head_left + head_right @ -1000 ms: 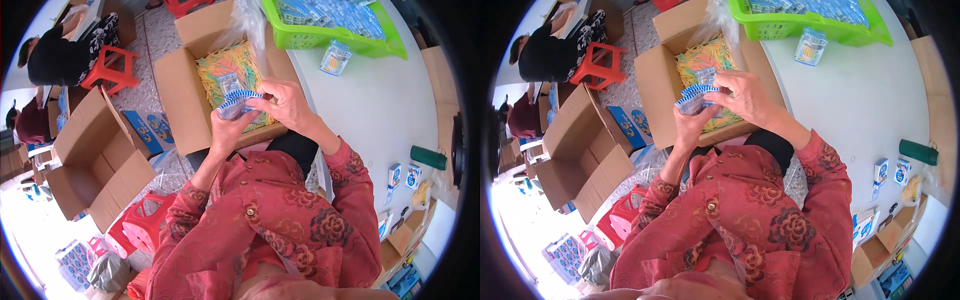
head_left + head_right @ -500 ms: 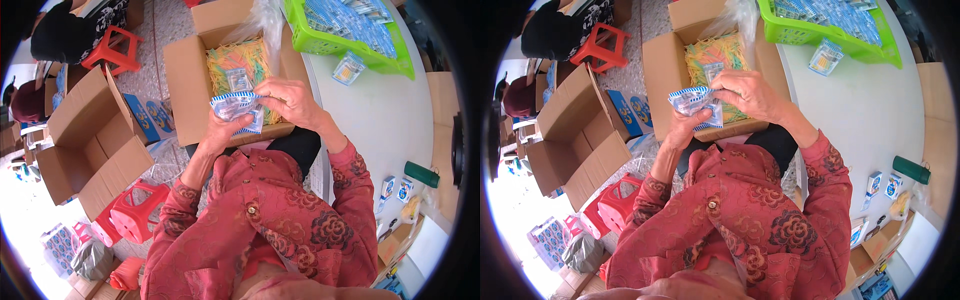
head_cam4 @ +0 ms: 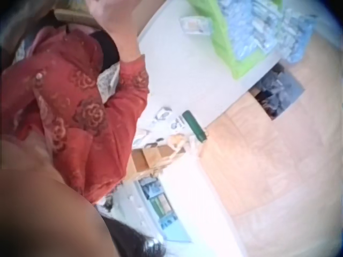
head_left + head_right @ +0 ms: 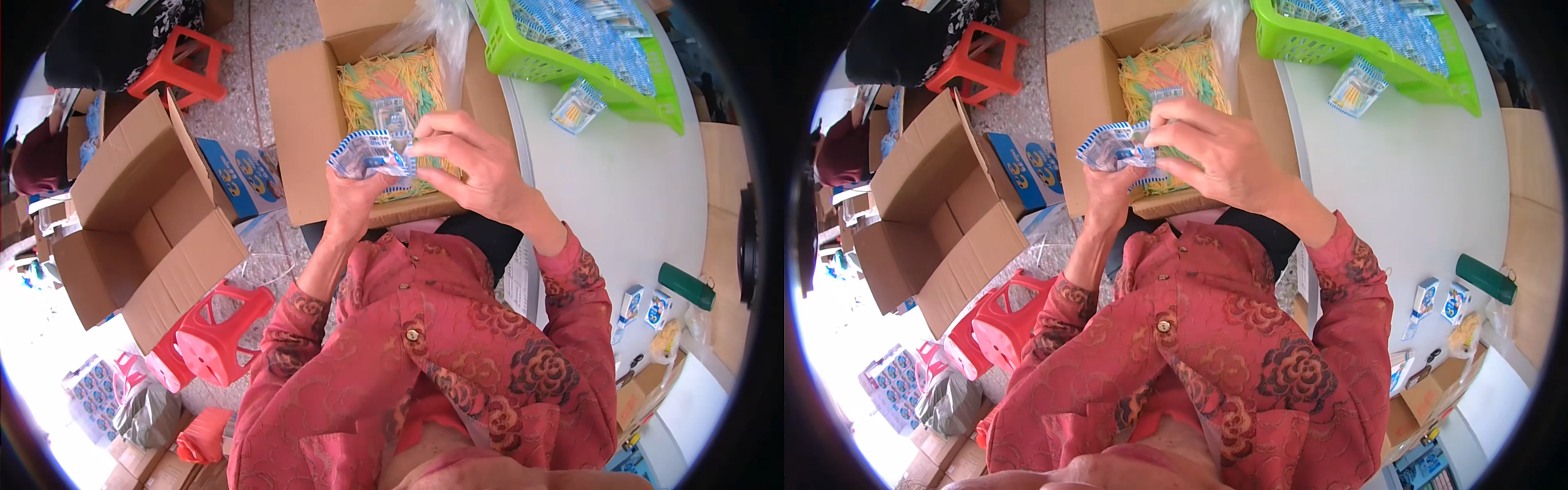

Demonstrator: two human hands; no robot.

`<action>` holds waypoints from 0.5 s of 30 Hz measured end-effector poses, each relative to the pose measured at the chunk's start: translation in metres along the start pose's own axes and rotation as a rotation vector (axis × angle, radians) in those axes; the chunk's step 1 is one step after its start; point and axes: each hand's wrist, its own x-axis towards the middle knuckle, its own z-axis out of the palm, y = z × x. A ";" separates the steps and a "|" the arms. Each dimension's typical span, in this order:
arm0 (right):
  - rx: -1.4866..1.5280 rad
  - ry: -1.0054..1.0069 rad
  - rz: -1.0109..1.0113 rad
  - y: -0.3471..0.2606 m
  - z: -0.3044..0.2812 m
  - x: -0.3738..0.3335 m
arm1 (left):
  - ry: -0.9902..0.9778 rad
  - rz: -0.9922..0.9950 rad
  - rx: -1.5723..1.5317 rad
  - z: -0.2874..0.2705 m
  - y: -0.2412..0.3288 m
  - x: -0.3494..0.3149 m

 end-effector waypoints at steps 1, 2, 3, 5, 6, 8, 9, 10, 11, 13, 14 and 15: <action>0.004 -0.004 0.007 0.000 0.003 0.001 | 0.006 0.005 0.016 -0.001 -0.002 0.000; -0.080 0.002 -0.051 0.001 0.007 0.003 | 0.008 -0.002 0.015 -0.002 -0.003 0.001; -0.163 0.008 -0.110 0.002 0.010 0.004 | 0.019 0.017 0.023 -0.003 -0.004 0.001; -0.235 0.017 -0.168 0.004 0.014 0.007 | 0.039 0.029 0.033 -0.006 -0.006 0.001; -0.310 0.029 -0.231 0.004 0.016 0.009 | 0.038 0.040 0.027 -0.007 -0.004 0.002; -0.304 0.015 -0.257 0.004 0.017 0.014 | 0.042 0.054 0.035 -0.007 0.002 0.004; -0.305 0.005 -0.293 0.006 0.020 0.016 | 0.035 0.076 0.051 -0.009 0.003 0.004; -0.231 0.035 -0.327 0.012 0.026 0.019 | 0.026 0.099 0.068 -0.011 0.005 0.005; -0.214 -0.034 -0.261 0.012 0.027 0.023 | 0.036 0.103 0.058 -0.012 0.009 0.007; -0.147 -0.112 -0.183 0.011 0.029 0.033 | 0.048 0.093 0.028 -0.017 0.013 0.007; -0.147 -0.113 -0.180 0.012 0.032 0.038 | 0.052 0.090 0.030 -0.021 0.015 0.008; -0.149 -0.121 -0.196 0.012 0.035 0.043 | 0.047 0.065 0.028 -0.025 0.019 0.009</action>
